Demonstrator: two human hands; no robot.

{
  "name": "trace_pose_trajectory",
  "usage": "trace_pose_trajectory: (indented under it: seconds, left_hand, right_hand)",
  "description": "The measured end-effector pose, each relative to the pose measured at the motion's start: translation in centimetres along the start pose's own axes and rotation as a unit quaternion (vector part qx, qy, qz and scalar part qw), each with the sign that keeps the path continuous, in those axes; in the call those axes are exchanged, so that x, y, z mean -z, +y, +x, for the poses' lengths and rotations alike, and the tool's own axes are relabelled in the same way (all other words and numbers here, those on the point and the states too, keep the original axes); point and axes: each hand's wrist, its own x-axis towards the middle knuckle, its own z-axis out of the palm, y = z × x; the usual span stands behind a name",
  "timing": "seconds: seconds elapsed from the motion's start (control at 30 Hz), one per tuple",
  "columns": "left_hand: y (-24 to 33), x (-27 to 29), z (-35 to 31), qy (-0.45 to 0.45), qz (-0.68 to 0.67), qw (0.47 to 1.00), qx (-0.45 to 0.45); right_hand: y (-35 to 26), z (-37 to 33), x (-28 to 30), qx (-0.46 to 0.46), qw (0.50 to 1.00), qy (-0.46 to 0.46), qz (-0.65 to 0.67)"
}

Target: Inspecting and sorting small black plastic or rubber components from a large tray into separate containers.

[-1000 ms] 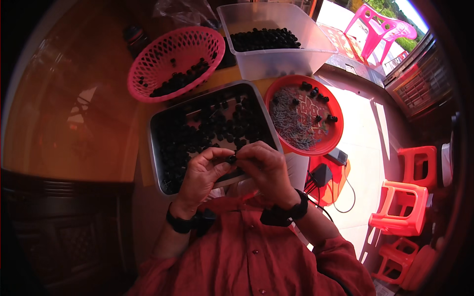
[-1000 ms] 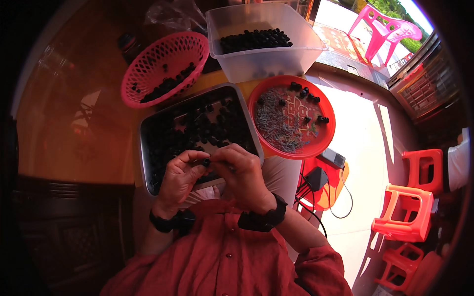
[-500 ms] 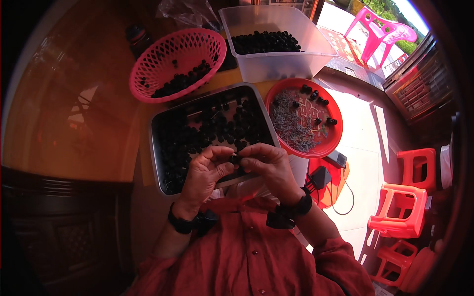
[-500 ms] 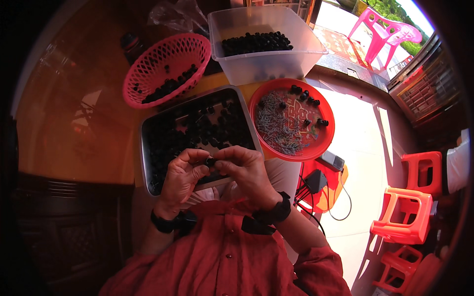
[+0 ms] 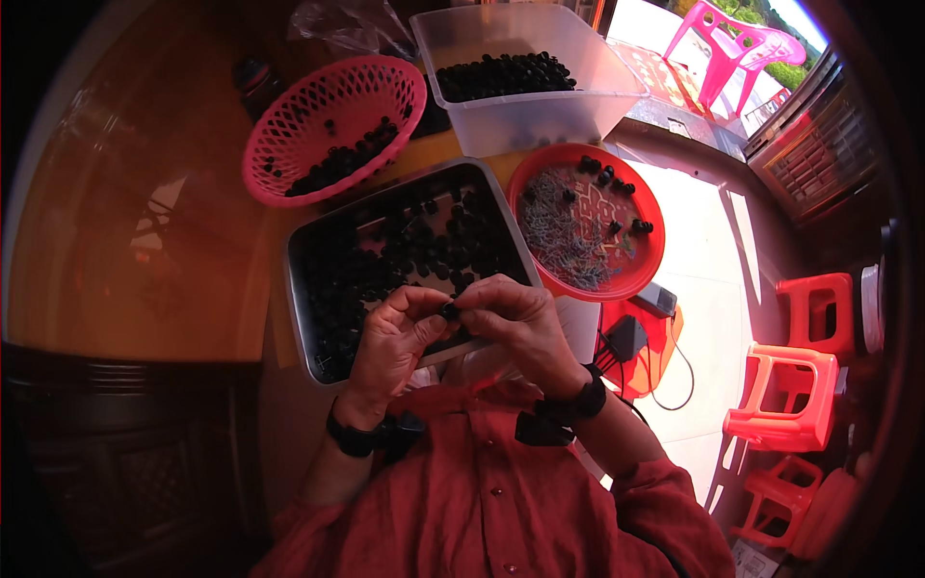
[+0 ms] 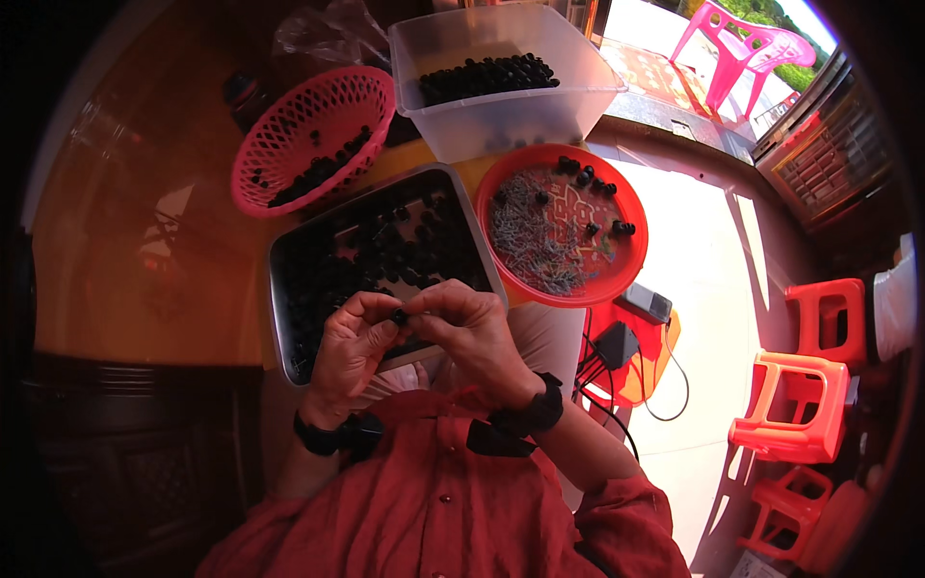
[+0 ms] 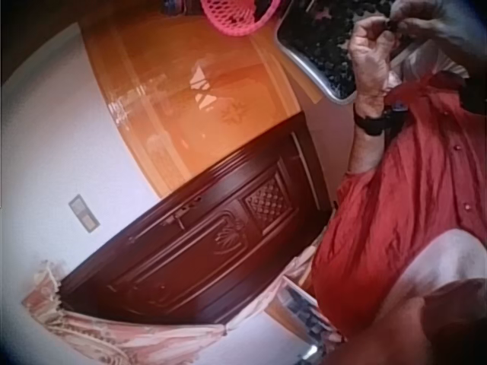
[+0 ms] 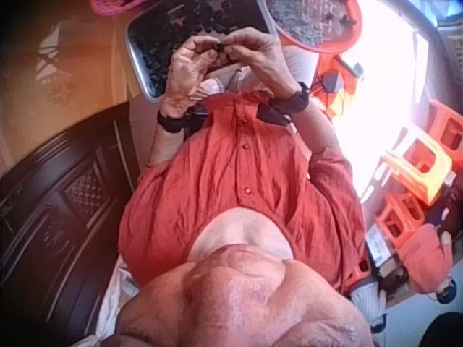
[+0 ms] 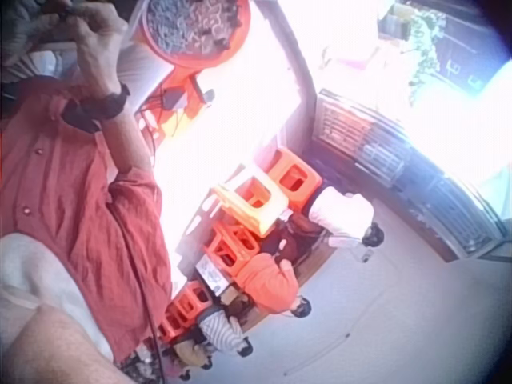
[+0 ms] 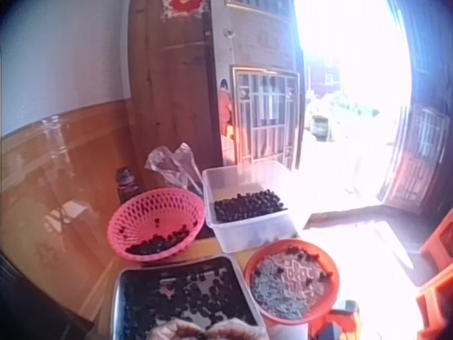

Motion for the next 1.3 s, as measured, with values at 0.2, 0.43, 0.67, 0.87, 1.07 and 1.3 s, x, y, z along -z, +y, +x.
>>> trace_pose_trajectory:
  seconds: [0.2,0.43,0.67,0.87,1.07,1.3]
  left_hand:
    - [-0.2,-0.1,0.0,0.006,0.003,1.0,0.0]
    - [-0.5,0.3,0.0,0.0,0.006,1.0,-0.001]
    - [-0.3,-0.2,-0.1,0.014,0.05,0.999,-0.017]
    - [0.0,-0.8,-0.1,0.024,0.128,0.988,-0.082]
    - [0.0,-0.9,-0.1,0.04,0.187,0.977,-0.097]
    - [-0.3,-0.9,0.0,0.054,0.277,0.948,-0.147]
  right_hand:
    - [-0.7,-0.2,-0.3,-0.048,0.999,0.018,0.014]
    - [-0.3,-0.2,-0.4,0.013,0.989,0.009,-0.146]
    - [-0.7,-0.1,0.0,-0.092,0.995,0.003,0.034]
    - [-0.4,0.2,0.6,-0.154,0.983,-0.015,0.1]
    - [-0.5,0.4,1.0,-0.188,0.968,-0.014,0.164]
    - [-0.3,0.7,1.4,-0.215,0.957,-0.033,0.192]
